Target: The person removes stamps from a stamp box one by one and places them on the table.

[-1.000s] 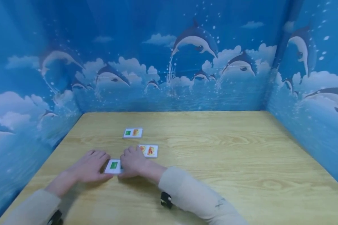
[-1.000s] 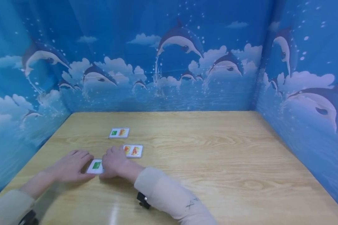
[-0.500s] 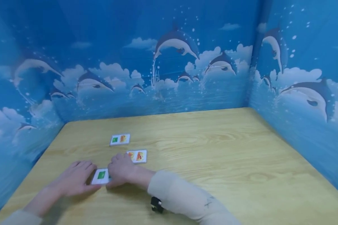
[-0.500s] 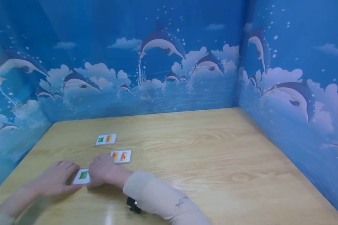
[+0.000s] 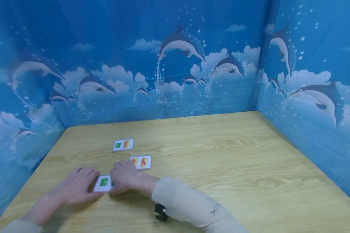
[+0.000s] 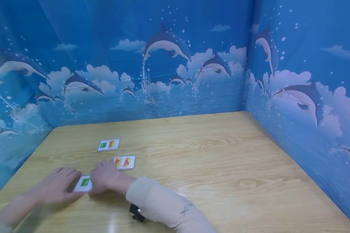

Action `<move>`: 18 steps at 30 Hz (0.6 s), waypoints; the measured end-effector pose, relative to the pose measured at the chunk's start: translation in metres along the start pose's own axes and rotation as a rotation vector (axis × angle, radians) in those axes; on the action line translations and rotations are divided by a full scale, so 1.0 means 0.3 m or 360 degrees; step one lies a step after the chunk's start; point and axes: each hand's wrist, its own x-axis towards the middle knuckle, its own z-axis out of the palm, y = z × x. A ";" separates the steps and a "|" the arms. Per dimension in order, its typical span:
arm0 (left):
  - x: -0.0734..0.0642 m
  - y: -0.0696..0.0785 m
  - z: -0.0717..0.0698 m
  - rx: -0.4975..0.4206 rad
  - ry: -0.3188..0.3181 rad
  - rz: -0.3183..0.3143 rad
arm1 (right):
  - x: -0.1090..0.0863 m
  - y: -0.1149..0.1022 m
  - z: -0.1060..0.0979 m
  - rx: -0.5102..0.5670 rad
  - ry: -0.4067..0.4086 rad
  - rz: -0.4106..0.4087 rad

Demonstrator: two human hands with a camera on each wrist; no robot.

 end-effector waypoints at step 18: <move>0.003 0.001 -0.005 0.0022 0.0000 0.0057 | 0.002 -0.017 -0.011 0.0010 0.0021 0.0027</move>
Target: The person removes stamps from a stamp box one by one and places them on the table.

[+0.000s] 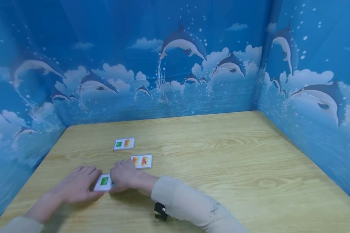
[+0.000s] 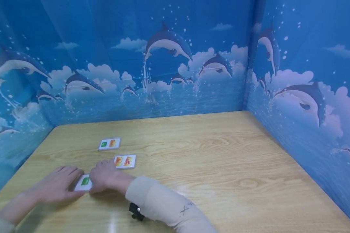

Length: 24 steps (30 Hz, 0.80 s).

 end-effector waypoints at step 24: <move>-0.006 -0.005 -0.004 -0.0086 -0.0019 -0.0035 | -0.024 0.057 -0.042 0.0047 -0.0004 -0.0049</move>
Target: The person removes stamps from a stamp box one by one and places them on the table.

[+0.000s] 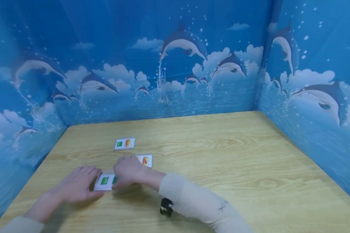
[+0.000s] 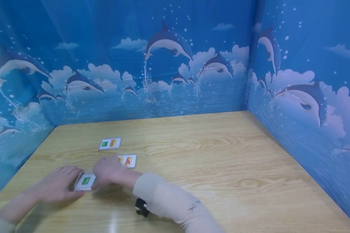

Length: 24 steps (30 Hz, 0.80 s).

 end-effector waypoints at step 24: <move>0.012 0.005 -0.014 0.0020 -0.0064 0.0013 | -0.142 0.104 0.026 -0.0163 0.0214 -0.0134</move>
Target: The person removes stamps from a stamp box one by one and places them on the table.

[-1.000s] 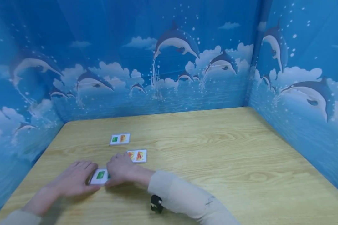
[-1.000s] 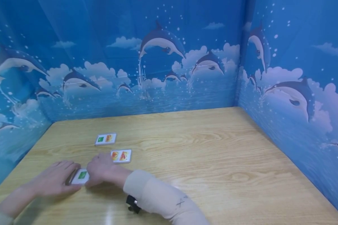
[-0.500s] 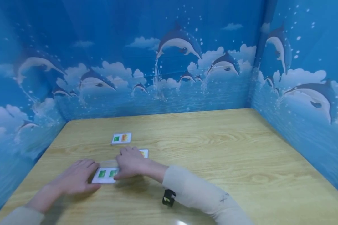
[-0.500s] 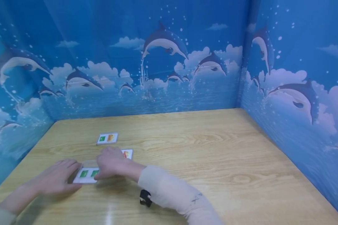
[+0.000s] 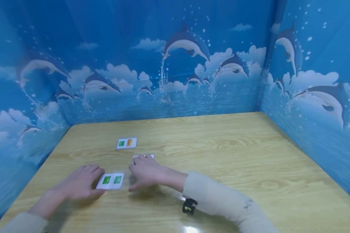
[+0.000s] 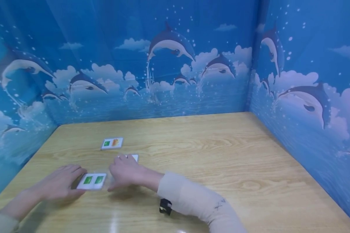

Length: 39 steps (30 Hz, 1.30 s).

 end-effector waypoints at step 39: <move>0.001 -0.004 0.002 0.0029 0.0011 0.0016 | -0.108 -0.047 0.033 -0.0108 -0.0233 -0.0169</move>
